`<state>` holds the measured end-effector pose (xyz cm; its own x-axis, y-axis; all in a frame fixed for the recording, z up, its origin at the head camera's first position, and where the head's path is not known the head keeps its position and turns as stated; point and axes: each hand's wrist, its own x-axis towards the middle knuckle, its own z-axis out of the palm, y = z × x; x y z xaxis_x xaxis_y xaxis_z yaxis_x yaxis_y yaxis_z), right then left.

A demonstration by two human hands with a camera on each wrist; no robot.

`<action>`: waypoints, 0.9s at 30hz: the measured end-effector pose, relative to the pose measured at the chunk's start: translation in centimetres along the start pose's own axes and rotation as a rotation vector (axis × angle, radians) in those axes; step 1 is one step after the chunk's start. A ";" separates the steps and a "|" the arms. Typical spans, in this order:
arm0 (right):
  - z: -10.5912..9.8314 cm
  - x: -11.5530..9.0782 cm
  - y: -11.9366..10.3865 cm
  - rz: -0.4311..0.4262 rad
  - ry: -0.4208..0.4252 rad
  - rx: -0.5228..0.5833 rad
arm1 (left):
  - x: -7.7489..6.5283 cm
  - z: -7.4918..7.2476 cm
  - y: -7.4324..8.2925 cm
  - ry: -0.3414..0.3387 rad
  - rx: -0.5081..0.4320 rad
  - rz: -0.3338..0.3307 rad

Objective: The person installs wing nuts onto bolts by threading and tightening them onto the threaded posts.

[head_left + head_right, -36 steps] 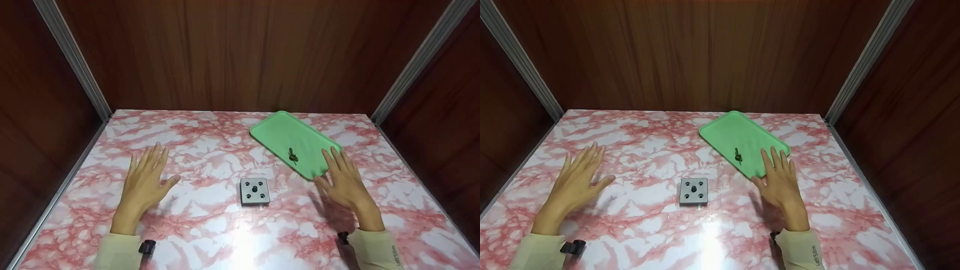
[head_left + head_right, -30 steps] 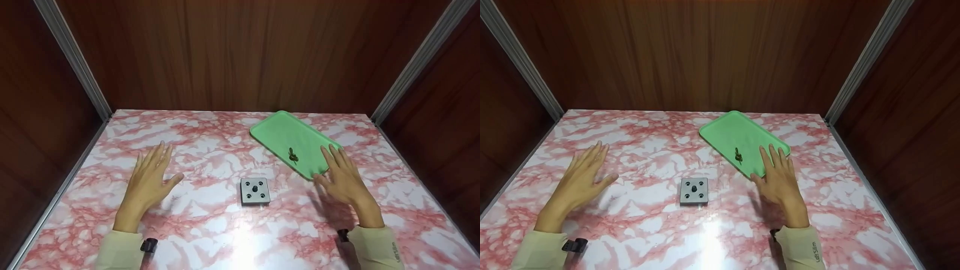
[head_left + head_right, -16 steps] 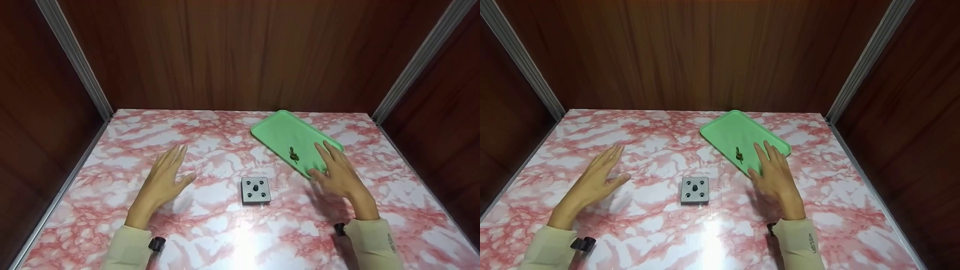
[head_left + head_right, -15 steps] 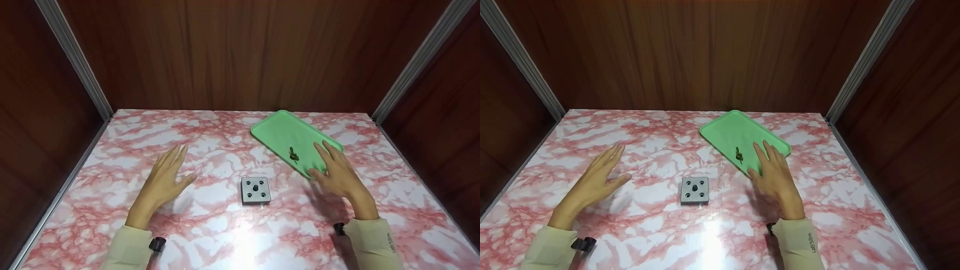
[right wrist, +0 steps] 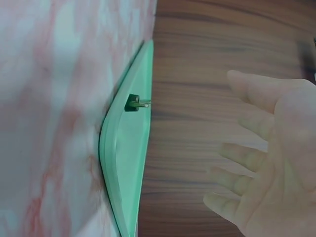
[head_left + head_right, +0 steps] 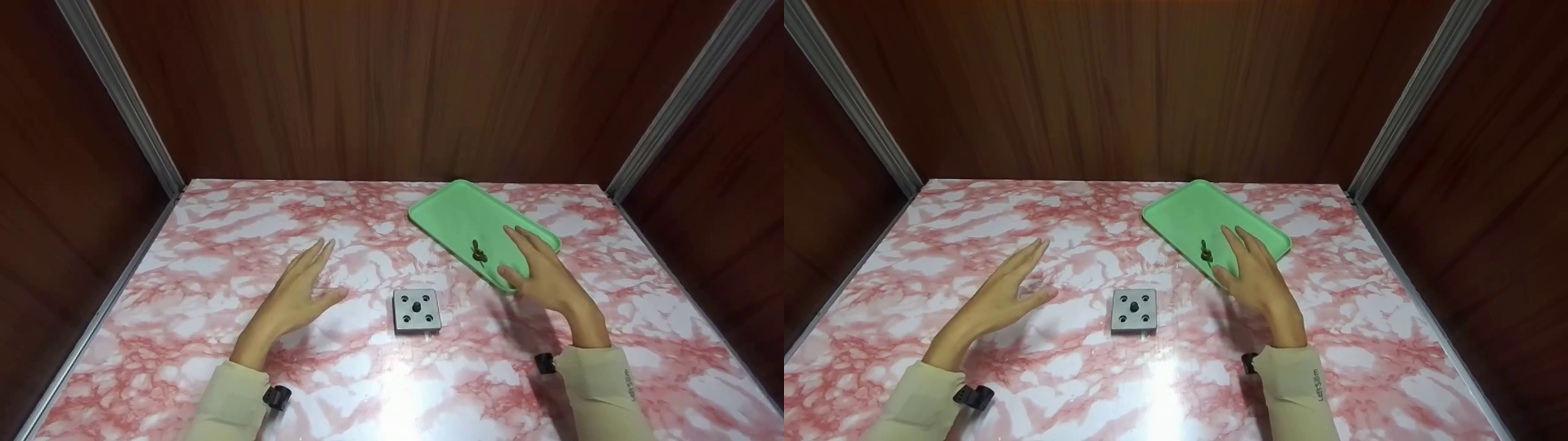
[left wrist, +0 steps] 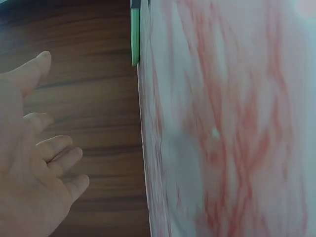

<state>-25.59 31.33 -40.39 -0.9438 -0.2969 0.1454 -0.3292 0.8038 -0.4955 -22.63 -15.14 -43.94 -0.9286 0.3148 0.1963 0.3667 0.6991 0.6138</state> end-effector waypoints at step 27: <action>2.0 2.7 0.1 -0.082 -0.011 0.115 | 2.5 5.4 3.3 -0.056 -0.213 -0.046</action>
<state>-28.10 29.61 -41.76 -0.9132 -0.3652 0.1807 -0.3991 0.7123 -0.5774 -23.47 -8.54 -45.57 -0.9374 0.3248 0.1255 0.2984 0.5639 0.7700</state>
